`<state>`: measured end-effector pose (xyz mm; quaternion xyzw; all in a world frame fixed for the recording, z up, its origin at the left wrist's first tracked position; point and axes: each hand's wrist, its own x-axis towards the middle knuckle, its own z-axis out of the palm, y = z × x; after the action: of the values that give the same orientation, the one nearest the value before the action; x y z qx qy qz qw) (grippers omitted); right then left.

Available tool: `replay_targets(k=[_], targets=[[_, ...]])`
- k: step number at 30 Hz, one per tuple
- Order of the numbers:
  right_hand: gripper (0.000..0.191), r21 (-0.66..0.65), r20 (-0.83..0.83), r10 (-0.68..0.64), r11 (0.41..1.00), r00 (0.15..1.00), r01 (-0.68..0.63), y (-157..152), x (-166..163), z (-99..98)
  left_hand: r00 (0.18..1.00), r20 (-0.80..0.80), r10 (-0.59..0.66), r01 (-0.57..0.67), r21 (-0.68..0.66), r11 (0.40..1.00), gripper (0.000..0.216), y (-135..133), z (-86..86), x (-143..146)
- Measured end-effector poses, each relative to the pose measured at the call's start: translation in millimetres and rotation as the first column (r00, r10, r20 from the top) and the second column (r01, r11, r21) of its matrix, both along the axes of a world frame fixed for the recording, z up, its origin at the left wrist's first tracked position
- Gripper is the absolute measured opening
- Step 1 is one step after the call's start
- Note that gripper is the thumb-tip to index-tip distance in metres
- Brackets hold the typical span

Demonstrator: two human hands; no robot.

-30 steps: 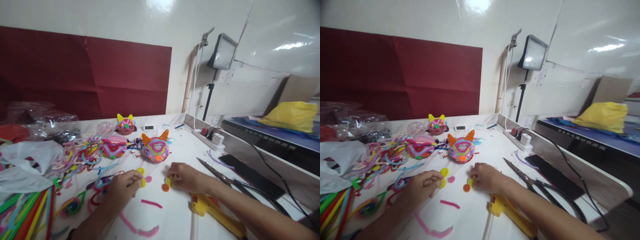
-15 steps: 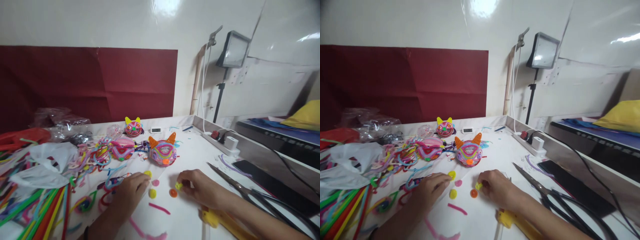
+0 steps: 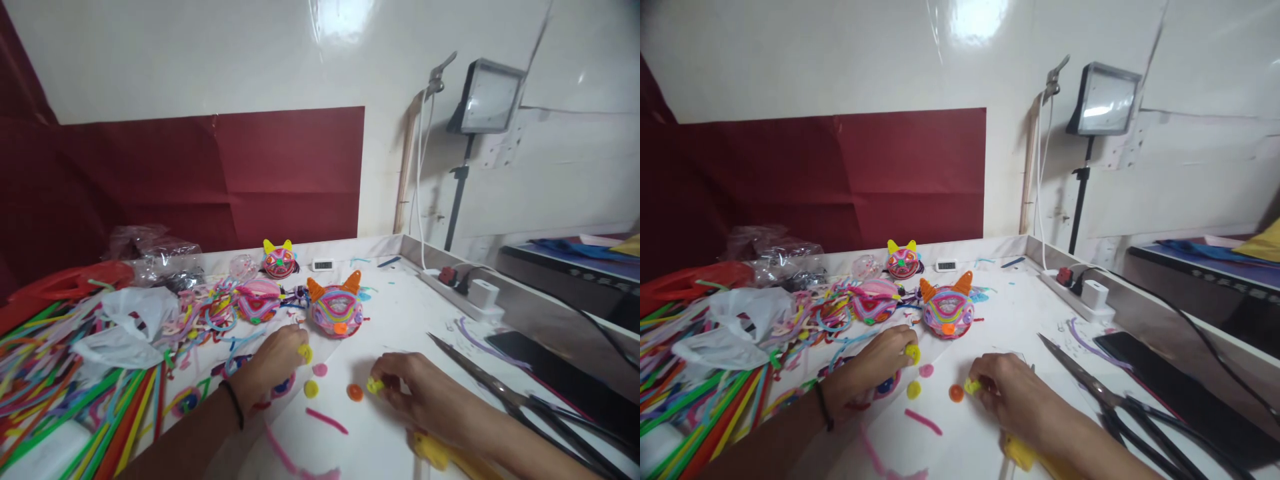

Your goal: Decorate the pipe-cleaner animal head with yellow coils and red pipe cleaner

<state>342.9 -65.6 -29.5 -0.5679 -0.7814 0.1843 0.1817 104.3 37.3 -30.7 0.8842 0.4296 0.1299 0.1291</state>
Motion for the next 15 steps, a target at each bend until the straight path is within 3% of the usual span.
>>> replay_targets(k=[5, 9, 15], targets=[[0.031, 0.014, 0.06, 0.0, 1.0, 0.998, -0.001, 4, 0, 1.2, 0.984, 0.162, 0.077, -0.06, -0.108, 0.992, 0.01, -12, 9.7, -5], [0.026, 0.085, -0.075, 0.003, 0.996, 0.997, 0.003, -7, -15, 3.3, 0.95, 0.293, 0.106, -0.041, -0.219, 0.975, 0.016, -55, 16.2, 3], [0.035, -0.016, -0.255, 0.019, 1.0, 0.967, -0.024, -29, -34, 1.5, 0.833, 0.529, 0.162, 0.05, -0.363, 0.93, 0.014, -111, 18.9, 22]])
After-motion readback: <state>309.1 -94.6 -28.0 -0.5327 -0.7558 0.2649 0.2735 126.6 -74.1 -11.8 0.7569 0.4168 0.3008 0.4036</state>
